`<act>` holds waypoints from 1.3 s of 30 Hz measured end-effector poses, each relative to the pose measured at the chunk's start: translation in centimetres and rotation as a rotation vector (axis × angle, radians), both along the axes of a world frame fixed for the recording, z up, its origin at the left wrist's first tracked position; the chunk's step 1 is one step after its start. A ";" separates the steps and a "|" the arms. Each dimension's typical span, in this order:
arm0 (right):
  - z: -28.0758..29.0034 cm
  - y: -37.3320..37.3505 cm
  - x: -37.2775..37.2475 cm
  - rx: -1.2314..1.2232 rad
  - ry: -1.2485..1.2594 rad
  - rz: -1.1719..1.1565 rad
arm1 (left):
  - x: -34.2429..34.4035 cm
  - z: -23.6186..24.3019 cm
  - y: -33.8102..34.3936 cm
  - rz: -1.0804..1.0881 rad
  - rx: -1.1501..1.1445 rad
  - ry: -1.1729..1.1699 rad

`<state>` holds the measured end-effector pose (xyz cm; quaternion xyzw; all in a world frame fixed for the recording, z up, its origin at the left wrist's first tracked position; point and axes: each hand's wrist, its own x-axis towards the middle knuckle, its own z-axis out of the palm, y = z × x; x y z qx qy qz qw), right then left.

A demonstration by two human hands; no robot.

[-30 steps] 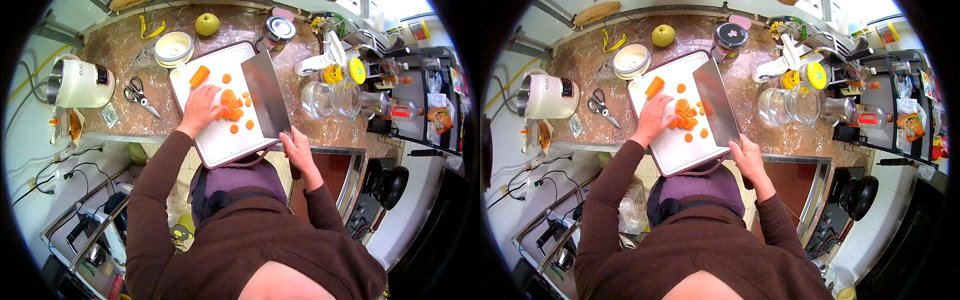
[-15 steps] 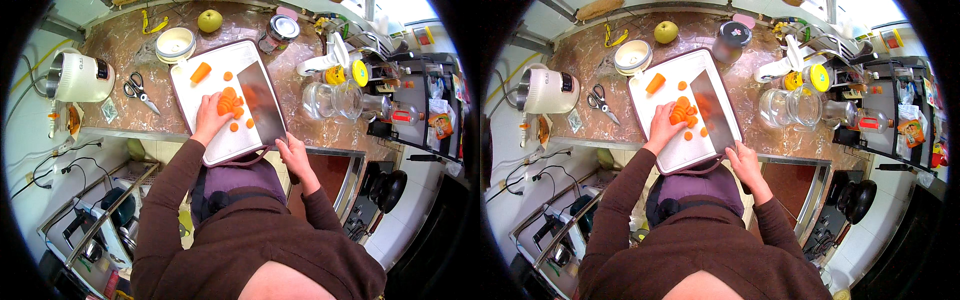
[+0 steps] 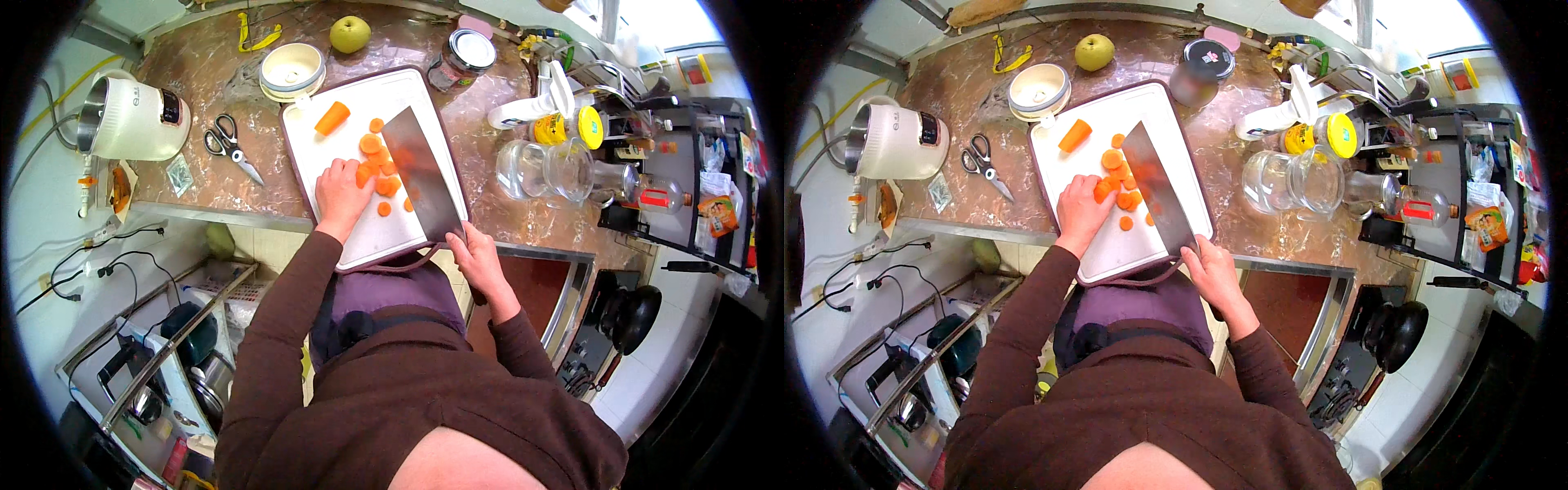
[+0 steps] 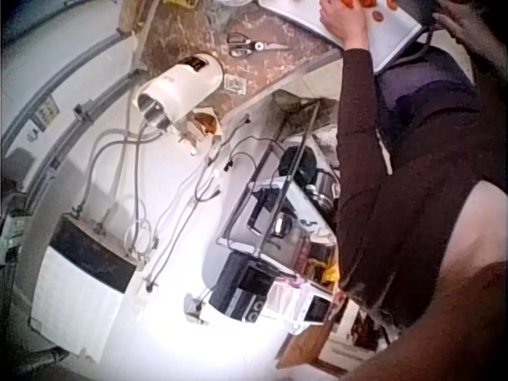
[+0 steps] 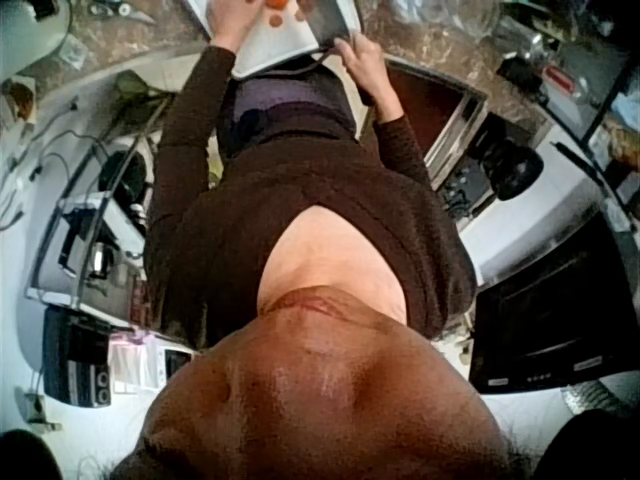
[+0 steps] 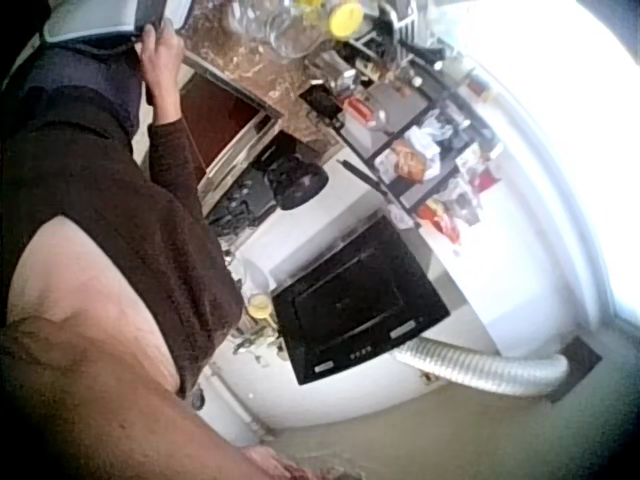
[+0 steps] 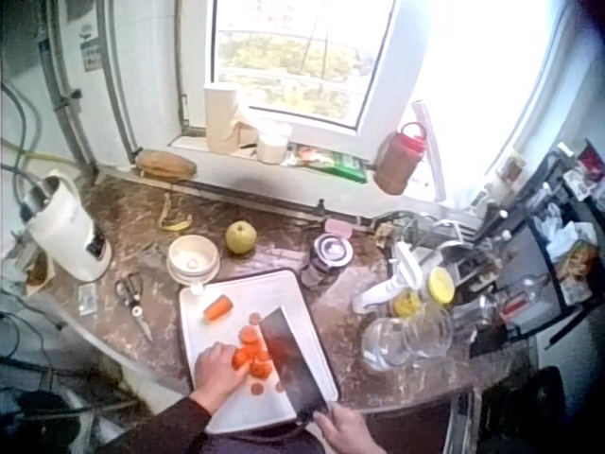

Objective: The person slices a carrot into rounds on a cutting board using a knife. They then transfer the carrot pieces into a pot. Next, they use scissors to open two packets of seasoning and pour the contents into the pot. Finally, they pour water from a glass pitcher into the pot.

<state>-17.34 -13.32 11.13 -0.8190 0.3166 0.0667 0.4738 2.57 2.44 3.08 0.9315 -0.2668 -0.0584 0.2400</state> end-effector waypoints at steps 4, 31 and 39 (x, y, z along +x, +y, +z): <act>0.1 0.2 0.5 -0.015 0.021 0.038 | -0.4 0.0 -0.4 0.059 -0.032 0.015; 0.9 4.1 1.8 -0.153 -0.015 0.123 | 0.4 0.2 4.2 -0.016 -0.091 0.225; 1.7 5.5 2.9 -0.169 0.024 0.170 | 1.0 -1.7 3.2 0.080 -0.163 0.315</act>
